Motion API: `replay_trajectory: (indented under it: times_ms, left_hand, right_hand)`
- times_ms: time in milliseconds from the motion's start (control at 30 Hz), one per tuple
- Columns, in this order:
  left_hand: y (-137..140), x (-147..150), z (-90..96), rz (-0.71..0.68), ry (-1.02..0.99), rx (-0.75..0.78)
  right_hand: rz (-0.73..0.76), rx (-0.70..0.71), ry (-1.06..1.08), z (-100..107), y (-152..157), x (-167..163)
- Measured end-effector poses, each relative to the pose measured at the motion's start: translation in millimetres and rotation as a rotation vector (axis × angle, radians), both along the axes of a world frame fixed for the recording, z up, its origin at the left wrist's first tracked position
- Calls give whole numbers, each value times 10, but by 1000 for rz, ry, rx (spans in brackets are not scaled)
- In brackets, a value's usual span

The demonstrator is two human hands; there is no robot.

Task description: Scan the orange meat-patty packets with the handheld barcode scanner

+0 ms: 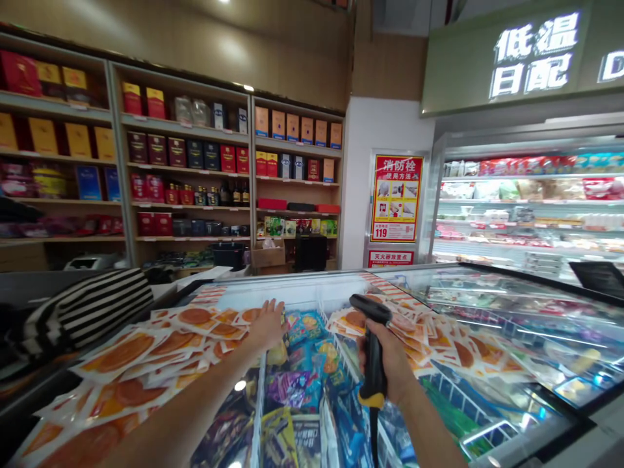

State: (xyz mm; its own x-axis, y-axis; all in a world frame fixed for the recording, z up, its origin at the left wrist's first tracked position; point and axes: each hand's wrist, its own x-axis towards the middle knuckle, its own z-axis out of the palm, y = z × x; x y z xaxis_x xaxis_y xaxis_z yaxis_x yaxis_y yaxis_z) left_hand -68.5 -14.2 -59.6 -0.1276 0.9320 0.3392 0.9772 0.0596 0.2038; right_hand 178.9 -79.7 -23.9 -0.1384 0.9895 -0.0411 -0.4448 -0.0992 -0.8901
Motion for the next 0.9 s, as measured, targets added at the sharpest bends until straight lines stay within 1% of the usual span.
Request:
replay_trajectory:
  times_ms: [100,200,333,400,533,667,800,900]
  left_hand:
    - [-55,-375,-4,113,31,-56]
    - [-109,-494,-17,118,58,-100]
    - [-168,-407,-5,71,111,-78]
    - [-186,-342,9,58,135,-51]
    - [-201,-254,29,52,145,-10]
    - [-204,-207,18,49,126,24]
    - [-189,-183,-22,27,63,29]
    - [-171,-181,-58,-2,-1,63]
  right_hand:
    - [64,-4,9,-66,-16,-192]
    - [144,-26,30,-123,-34,-344]
    - [236,-20,74,-170,-77,-464]
    - [264,-4,78,-190,-105,-492]
    - [312,-16,91,-228,-158,-506]
    - [318,-46,85,-257,-175,-484]
    - [327,-30,116,-278,-165,-445]
    - [343,-27,139,-278,-166,-423]
